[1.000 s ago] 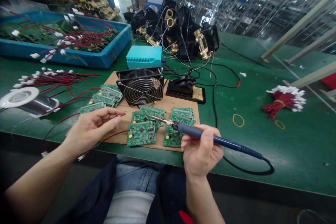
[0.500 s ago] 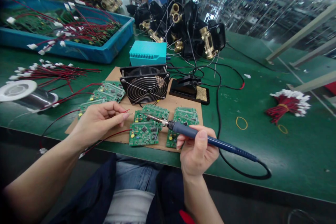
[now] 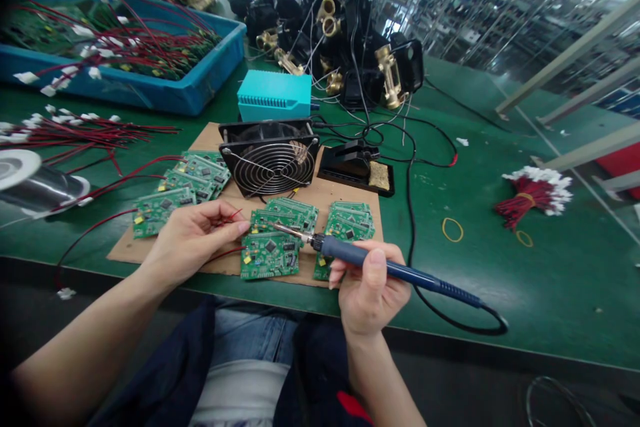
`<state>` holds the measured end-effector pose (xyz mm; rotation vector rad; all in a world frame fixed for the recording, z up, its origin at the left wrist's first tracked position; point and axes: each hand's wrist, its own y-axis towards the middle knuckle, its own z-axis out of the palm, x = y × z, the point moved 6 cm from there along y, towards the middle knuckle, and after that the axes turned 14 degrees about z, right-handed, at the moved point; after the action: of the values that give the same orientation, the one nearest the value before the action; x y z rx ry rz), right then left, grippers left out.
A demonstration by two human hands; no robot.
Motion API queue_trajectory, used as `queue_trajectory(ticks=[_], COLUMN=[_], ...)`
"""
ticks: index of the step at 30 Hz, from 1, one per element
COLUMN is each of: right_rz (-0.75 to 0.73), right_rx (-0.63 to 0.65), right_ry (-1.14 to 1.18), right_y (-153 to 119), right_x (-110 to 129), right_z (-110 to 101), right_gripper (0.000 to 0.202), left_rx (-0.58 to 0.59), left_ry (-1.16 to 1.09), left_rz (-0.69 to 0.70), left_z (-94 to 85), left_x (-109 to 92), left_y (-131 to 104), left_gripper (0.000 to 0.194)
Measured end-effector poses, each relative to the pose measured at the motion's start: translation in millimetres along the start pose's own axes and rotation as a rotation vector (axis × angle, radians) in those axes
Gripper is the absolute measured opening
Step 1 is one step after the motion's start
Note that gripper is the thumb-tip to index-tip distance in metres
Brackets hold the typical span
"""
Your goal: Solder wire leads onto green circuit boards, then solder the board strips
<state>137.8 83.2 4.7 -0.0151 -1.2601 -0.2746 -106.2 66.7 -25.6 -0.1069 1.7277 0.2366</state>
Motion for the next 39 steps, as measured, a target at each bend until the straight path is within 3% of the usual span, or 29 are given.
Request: queue_trajectory(ticks=[5,13,17,39], right_rz=[0.0,0.005,0.004,0.101], right_rx=[-0.018,-0.023,-0.005,0.081], right_ry=[-0.011,-0.057,-0.044,-0.132], right_y=[-1.9,-3.1,-3.6,-3.3], right_x=[-1.0,-2.2,-1.3,-8.2], right_z=[-0.9,3.0,4.5,9.9], right_gripper=[0.021,0.02,0.014,0.022], left_rx=[-0.003,0.002,-0.021,-0.039], left_ry=[0.051,-0.079,-0.09,-0.084], left_rz=[0.181,0.052,0.057,0.049], left_z=[-1.3,1.9,1.1,-0.1], left_x=[-6.1,4.3,3.4,13.1], left_y=[2.3,1.0,1.6,0.5], left_gripper=[0.018,0.021,0.02,0.025])
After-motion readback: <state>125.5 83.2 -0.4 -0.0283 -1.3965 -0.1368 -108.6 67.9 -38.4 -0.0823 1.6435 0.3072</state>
